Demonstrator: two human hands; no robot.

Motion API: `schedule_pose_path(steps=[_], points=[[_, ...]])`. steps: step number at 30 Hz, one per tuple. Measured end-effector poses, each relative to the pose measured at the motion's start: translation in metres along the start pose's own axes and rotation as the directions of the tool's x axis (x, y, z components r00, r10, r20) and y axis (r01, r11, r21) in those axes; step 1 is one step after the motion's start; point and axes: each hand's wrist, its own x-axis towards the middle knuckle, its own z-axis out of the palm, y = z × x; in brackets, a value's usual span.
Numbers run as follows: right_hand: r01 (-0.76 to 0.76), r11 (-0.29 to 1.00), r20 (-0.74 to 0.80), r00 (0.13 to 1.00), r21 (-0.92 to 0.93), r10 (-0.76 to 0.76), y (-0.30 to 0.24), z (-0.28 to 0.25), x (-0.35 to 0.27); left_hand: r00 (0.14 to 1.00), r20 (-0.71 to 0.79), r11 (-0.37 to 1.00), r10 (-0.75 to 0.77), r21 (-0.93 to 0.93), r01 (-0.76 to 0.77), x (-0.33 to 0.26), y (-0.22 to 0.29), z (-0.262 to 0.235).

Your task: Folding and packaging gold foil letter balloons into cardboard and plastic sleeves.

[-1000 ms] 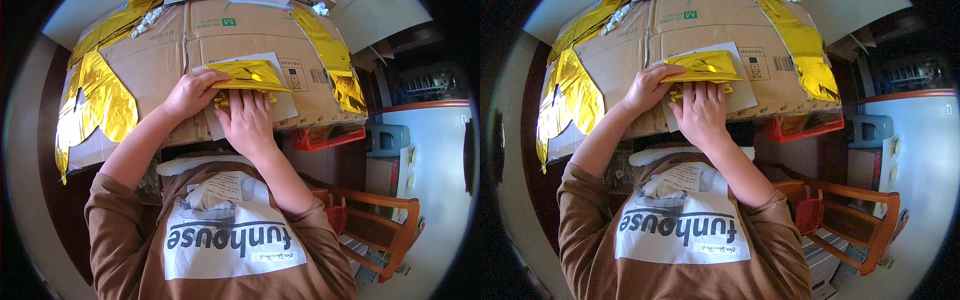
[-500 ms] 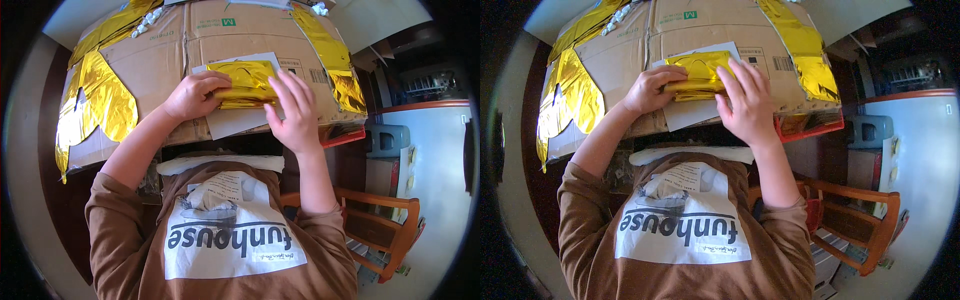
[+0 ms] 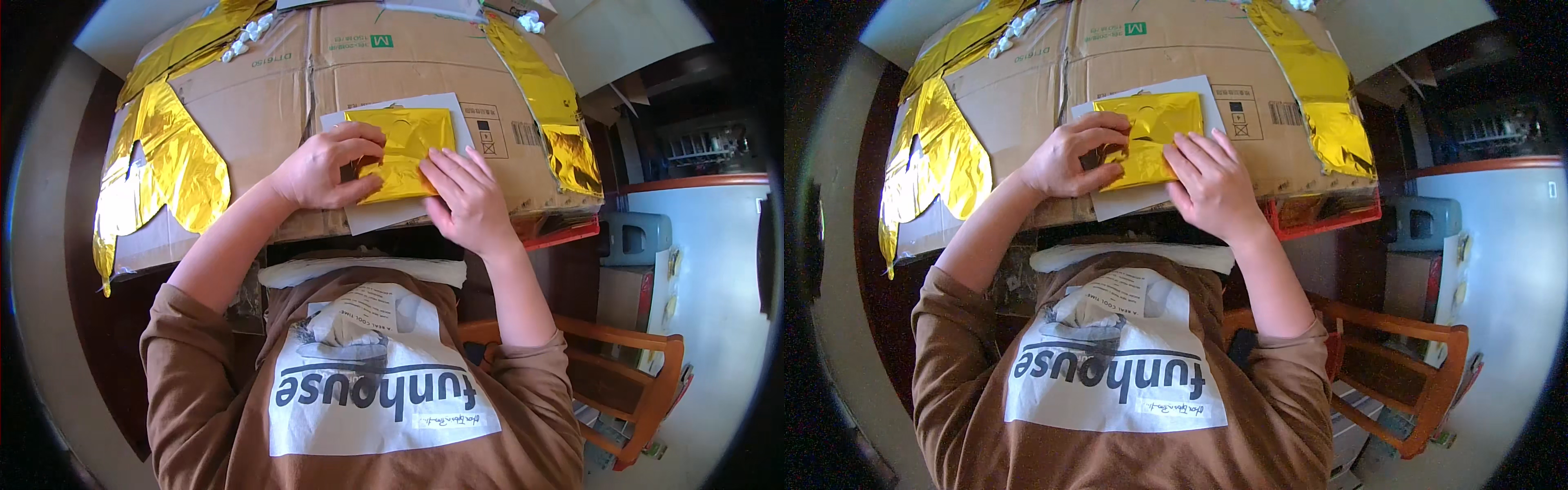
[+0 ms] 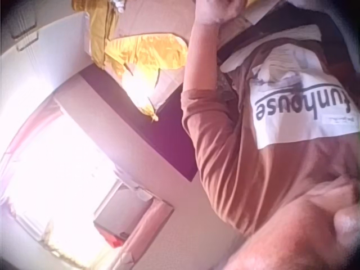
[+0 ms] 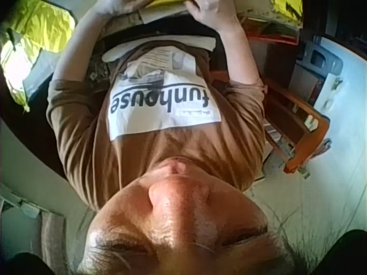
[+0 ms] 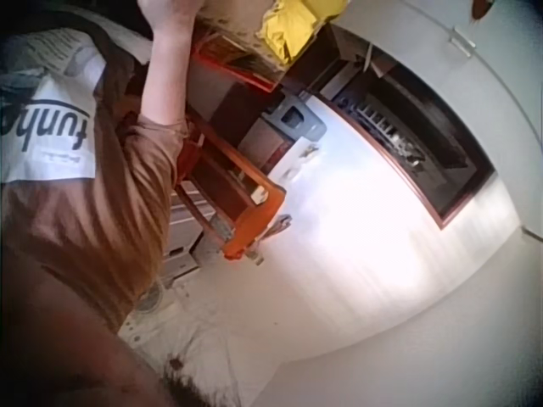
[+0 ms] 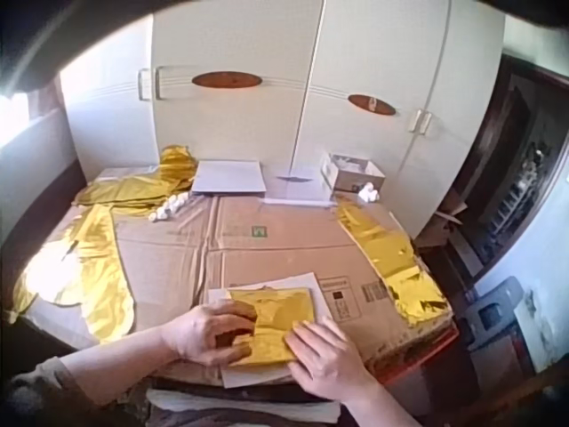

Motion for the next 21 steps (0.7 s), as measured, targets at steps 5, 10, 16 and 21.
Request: schedule_pose_path(steps=[5, 10, 16, 21], points=[[-0.123, 0.959, 0.071, 0.992, 0.256, 0.108, 0.013, -0.011, 0.001, 0.997, 0.019, 0.994, 0.080, 0.074, -0.081, 0.001, 0.000, 0.003], [-0.278, 0.951, 0.100, 0.959, 0.137, 0.266, 0.020, 0.012, 0.049, 0.999, 0.003, 0.995, 0.039, 0.086, -0.039, 0.000, 0.008, 0.003], [-0.229, 0.970, 0.280, 0.929, -0.077, 0.241, 0.023, 0.044, 0.051, 0.997, -0.072, 0.981, -0.029, 0.192, 0.042, -0.010, 0.009, -0.008], [-0.238, 0.970, 0.289, 0.926, -0.054, 0.243, 0.022, 0.045, 0.051, 0.986, -0.040, 0.822, -0.160, 0.548, 0.156, -0.025, 0.012, -0.001]])
